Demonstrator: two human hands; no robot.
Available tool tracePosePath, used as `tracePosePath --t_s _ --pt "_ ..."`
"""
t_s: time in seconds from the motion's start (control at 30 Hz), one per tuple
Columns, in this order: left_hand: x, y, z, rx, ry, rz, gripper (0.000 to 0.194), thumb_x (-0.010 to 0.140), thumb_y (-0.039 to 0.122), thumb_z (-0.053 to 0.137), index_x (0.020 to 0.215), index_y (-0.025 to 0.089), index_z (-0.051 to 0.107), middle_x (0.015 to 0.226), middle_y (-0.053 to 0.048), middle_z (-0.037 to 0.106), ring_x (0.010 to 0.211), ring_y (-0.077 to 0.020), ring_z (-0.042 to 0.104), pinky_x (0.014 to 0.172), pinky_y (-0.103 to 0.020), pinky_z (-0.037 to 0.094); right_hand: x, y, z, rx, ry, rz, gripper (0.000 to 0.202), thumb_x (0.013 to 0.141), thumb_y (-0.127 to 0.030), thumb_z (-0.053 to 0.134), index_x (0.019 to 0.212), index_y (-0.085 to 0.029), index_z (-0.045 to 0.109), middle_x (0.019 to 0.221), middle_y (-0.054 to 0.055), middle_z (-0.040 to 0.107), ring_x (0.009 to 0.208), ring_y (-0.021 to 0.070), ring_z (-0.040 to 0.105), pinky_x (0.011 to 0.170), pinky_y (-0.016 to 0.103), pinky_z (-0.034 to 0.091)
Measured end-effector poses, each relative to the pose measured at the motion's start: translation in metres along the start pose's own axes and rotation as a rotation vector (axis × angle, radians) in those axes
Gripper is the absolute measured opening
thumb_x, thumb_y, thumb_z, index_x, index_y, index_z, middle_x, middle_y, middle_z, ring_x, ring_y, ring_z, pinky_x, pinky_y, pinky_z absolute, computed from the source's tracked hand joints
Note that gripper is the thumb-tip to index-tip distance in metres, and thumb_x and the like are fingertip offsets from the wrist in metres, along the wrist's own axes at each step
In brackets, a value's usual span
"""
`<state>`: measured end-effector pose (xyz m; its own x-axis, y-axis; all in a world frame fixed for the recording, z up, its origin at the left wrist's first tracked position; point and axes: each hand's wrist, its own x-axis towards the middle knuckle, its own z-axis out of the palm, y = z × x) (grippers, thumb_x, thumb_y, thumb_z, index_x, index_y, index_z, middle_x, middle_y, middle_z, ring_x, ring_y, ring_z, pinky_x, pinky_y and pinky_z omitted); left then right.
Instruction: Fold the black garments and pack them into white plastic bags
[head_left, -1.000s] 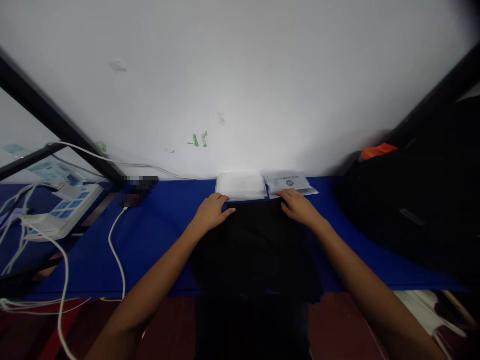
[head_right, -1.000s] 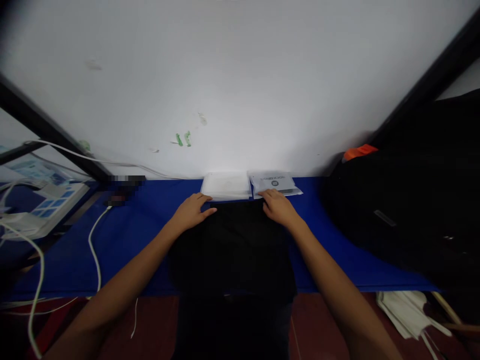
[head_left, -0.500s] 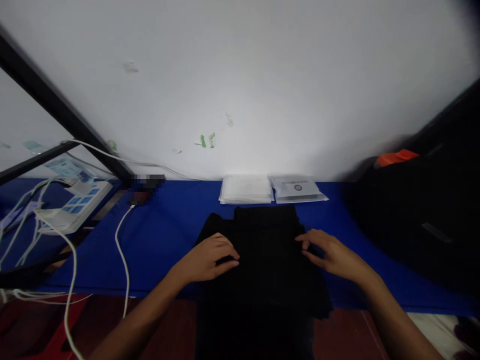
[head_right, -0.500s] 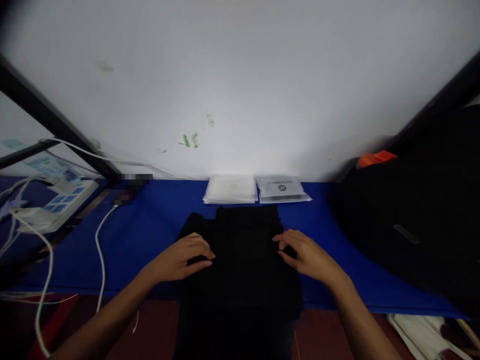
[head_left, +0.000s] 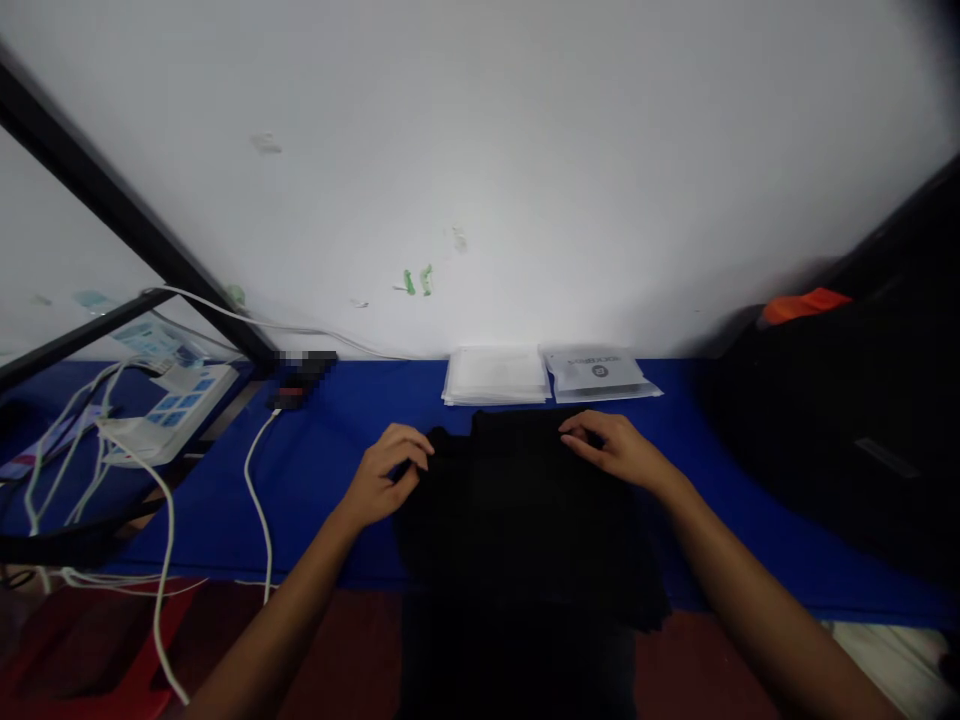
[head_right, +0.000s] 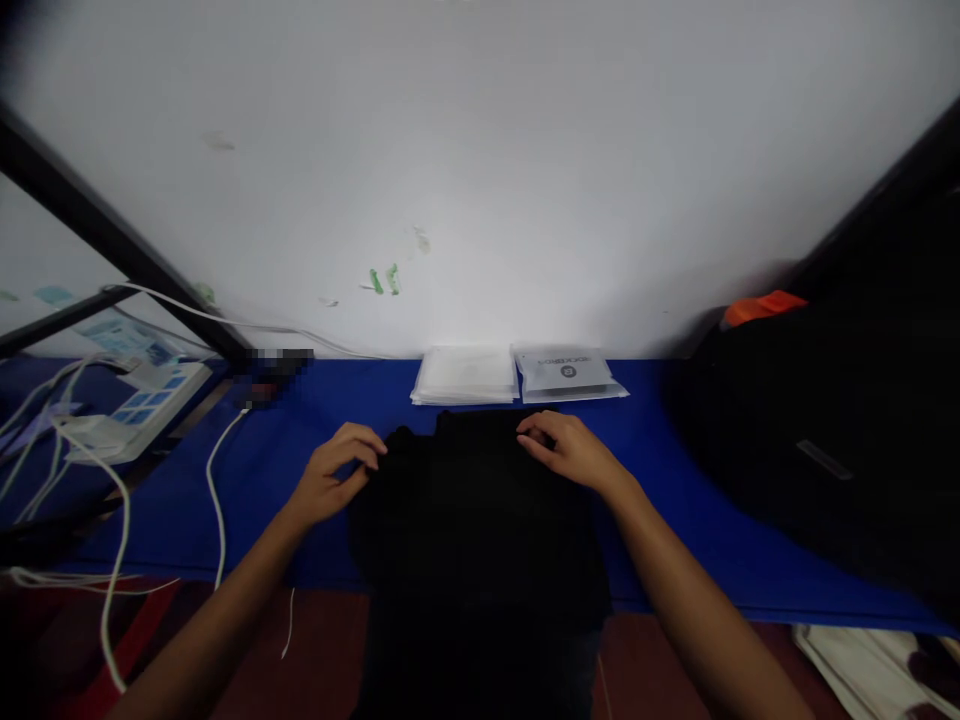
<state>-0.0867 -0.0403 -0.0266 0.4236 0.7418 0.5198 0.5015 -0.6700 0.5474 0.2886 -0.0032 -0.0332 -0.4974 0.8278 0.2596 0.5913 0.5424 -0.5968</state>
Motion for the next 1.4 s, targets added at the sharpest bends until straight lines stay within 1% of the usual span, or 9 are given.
tracePosePath --t_s 0.17,0.3,0.5,0.63,0.83,0.97,1.07,1.23,1.4 --pt "-0.015 0.019 -0.009 0.000 -0.377 -0.110 0.018 0.087 0.014 0.049 0.085 0.022 0.065 0.099 -0.005 0.065 0.095 -0.0199 0.060 0.092 -0.039 0.047 -0.012 0.009 0.008 0.051 -0.040 0.012 0.020 0.094 -0.036 0.056 0.102 -0.021 0.067 0.076 0.002 0.067 0.067 0.0163 0.063 0.063 0.029 0.051" --pt "-0.028 0.007 -0.004 0.201 -0.268 -0.314 0.035 0.087 0.032 0.061 0.122 0.025 0.055 0.115 -0.008 0.055 0.106 -0.0252 0.056 0.090 -0.041 0.051 -0.020 0.013 0.007 0.055 0.030 0.012 0.021 0.094 -0.036 0.056 0.105 -0.021 0.067 0.079 0.003 0.069 0.071 0.0173 0.065 0.066 0.031 0.053" --pt "-0.016 0.004 -0.026 0.237 -0.361 -0.426 0.007 0.082 0.027 0.060 0.085 0.021 0.057 0.094 -0.003 0.062 0.083 -0.0205 0.057 0.075 -0.033 0.049 -0.021 0.017 0.003 0.013 0.159 0.048 0.022 0.094 -0.038 0.055 0.103 -0.021 0.066 0.076 0.002 0.068 0.067 0.0173 0.065 0.063 0.030 0.052" --pt "0.017 0.017 -0.044 0.184 -0.177 -0.594 0.008 0.080 0.028 0.056 0.084 0.022 0.053 0.067 0.006 0.054 0.059 -0.0142 0.051 0.057 -0.024 0.040 -0.021 0.016 0.003 -0.014 0.161 0.060 0.022 0.095 -0.038 0.054 0.103 -0.021 0.067 0.079 0.003 0.069 0.069 0.0173 0.066 0.067 0.031 0.053" --pt "0.050 0.048 0.017 0.141 0.091 -0.470 0.034 0.085 0.035 0.063 0.115 0.023 0.053 0.094 -0.002 0.068 0.083 -0.0204 0.066 0.074 -0.032 0.050 -0.020 0.014 0.005 -0.019 0.127 0.051 0.023 0.096 -0.038 0.053 0.103 -0.021 0.067 0.075 0.002 0.067 0.067 0.0173 0.065 0.064 0.030 0.052" --pt "0.047 0.063 0.056 0.032 -0.294 -0.285 0.049 0.091 0.038 0.062 0.134 0.024 0.044 0.111 -0.007 0.070 0.093 -0.0236 0.068 0.089 -0.043 0.050 -0.020 0.015 0.008 -0.030 0.107 0.031 0.022 0.096 -0.037 0.053 0.103 -0.021 0.066 0.078 0.003 0.068 0.069 0.0175 0.065 0.065 0.031 0.052" --pt "0.036 0.060 0.058 -0.117 -0.360 -0.225 0.030 0.097 0.034 0.052 0.126 0.026 0.051 0.112 -0.005 0.070 0.099 -0.0200 0.067 0.093 -0.040 0.050 -0.021 0.014 0.008 -0.035 0.108 0.037 0.022 0.096 -0.038 0.053 0.104 -0.022 0.067 0.078 0.003 0.069 0.069 0.0177 0.065 0.064 0.031 0.052" --pt "0.011 0.042 0.053 0.191 0.072 -0.447 0.022 0.094 0.041 0.056 0.102 0.021 0.058 0.097 -0.006 0.061 0.091 -0.0227 0.059 0.081 -0.040 0.052 -0.021 0.011 0.006 -0.035 0.117 0.035 0.023 0.096 -0.039 0.051 0.104 -0.022 0.066 0.077 0.003 0.068 0.070 0.0182 0.065 0.067 0.032 0.053" --pt "0.003 0.037 0.060 0.285 -0.147 -0.437 0.032 0.087 0.050 0.062 0.087 0.018 0.061 0.099 -0.008 0.059 0.093 -0.0267 0.052 0.083 -0.045 0.050 -0.021 0.012 0.007 -0.034 0.123 0.047 0.024 0.097 -0.039 0.051 0.105 -0.022 0.066 0.080 0.004 0.069 0.071 0.0183 0.065 0.067 0.032 0.052"
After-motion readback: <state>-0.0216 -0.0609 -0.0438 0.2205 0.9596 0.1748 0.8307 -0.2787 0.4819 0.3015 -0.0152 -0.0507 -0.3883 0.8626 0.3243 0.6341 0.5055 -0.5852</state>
